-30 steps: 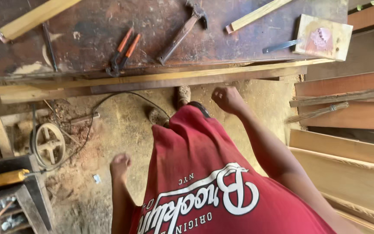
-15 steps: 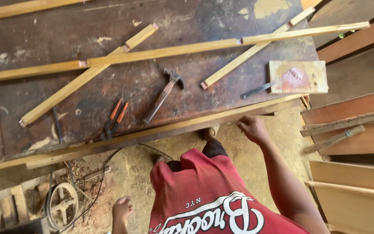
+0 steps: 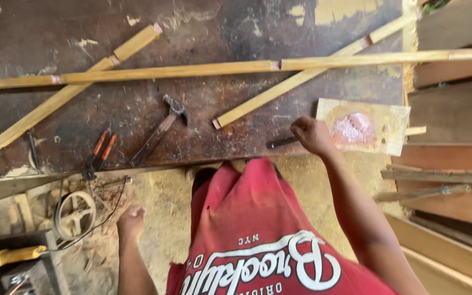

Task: The person applies pink wood glue to the ends of several thin wooden strips using a small metal spatula. They then assemble the strips into a rectangular frame on the workbench, pressing the glued joints together.

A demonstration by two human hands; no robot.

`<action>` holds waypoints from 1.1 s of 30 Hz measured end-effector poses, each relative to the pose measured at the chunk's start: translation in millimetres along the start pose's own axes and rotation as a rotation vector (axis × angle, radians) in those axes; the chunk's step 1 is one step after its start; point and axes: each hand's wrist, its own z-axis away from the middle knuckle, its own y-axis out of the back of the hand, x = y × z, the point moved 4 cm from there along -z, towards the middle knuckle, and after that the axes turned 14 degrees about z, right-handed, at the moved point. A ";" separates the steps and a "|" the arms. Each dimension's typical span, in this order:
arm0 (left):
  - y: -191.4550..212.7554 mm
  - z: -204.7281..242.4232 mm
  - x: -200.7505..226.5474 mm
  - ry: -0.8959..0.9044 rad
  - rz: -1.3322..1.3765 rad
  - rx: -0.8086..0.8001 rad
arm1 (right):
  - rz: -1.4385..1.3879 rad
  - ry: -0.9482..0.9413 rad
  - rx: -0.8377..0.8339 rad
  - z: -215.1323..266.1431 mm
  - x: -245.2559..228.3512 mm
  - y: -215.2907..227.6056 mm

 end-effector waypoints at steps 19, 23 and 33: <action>5.3 -30.6 223.3 -0.521 0.129 -0.015 | -0.015 -0.027 0.008 -33.5 5.2 -21.2; -15.2 -76.0 293.5 -0.663 -0.089 -0.172 | -0.201 -0.347 -0.095 -44.9 -4.7 -31.8; -91.5 -148.5 449.5 -1.172 -0.273 -0.316 | -0.432 -0.728 0.184 -93.9 -60.4 -37.9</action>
